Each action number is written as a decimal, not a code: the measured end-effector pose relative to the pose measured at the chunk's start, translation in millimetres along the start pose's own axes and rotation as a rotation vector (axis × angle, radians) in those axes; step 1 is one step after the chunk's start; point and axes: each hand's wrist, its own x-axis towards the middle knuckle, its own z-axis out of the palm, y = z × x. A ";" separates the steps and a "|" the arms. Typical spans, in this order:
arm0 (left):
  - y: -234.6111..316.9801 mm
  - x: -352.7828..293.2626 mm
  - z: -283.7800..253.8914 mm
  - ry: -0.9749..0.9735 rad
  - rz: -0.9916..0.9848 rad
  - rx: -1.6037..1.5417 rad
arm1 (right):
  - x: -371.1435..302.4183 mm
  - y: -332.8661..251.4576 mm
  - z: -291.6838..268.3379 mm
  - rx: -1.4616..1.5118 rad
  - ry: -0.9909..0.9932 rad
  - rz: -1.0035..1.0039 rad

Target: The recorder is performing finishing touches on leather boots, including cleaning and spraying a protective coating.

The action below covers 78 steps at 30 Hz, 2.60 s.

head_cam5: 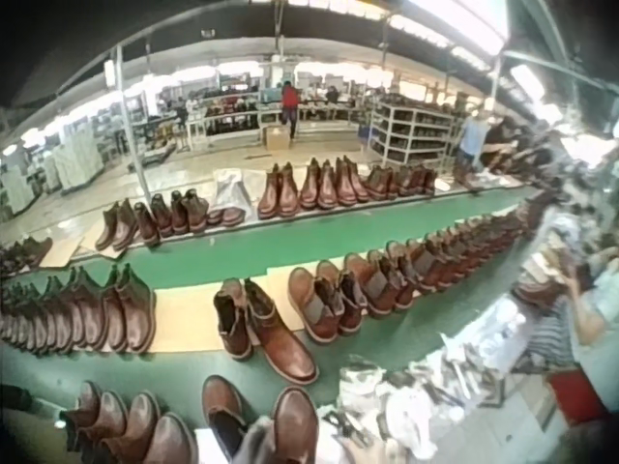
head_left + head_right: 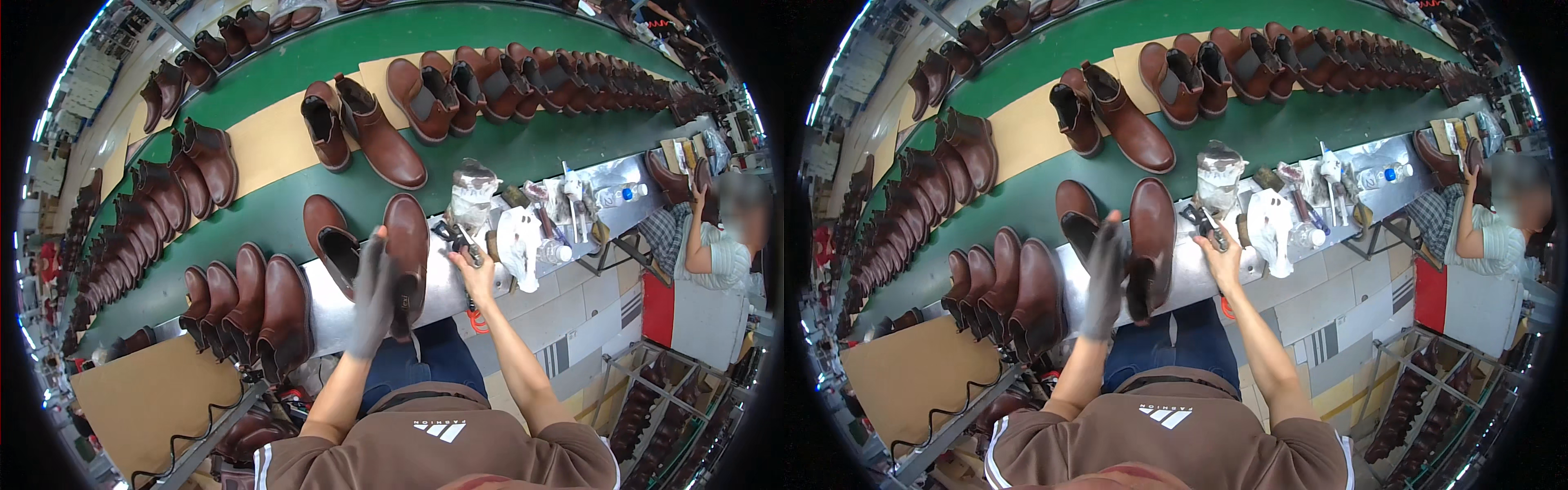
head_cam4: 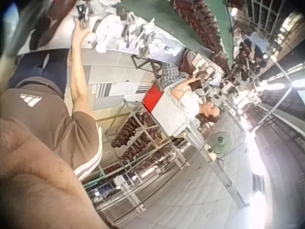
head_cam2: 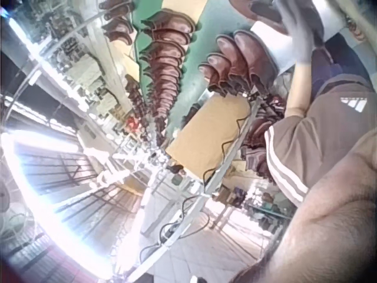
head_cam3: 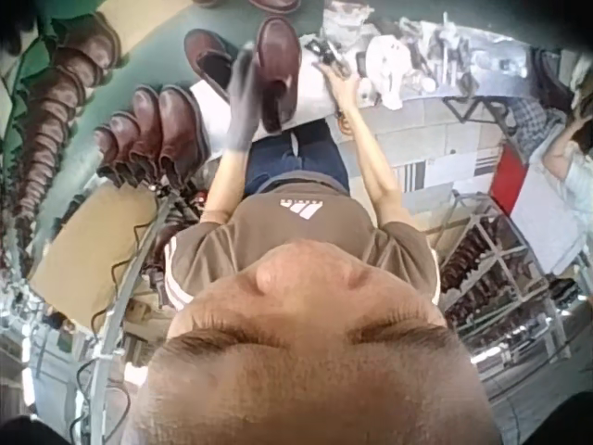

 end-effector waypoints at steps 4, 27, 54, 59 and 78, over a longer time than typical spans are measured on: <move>-2.2 38.7 -87.3 0.484 0.366 0.564 | -51.9 -53.1 -16.3 -0.469 0.286 -0.405; -309.2 28.7 -100.4 0.071 -0.299 -0.984 | -34.8 -25.3 84.3 0.380 -0.447 0.094; -182.1 81.0 -88.2 -0.112 0.091 0.386 | -88.6 -167.7 -15.8 0.002 -0.388 -0.076; -186.3 88.8 -81.5 -0.097 0.228 0.352 | -122.5 -256.7 13.7 -0.337 -0.734 -0.251; -170.9 89.8 -92.6 -0.209 0.463 0.211 | -105.4 -266.5 32.1 -0.286 -0.438 -0.096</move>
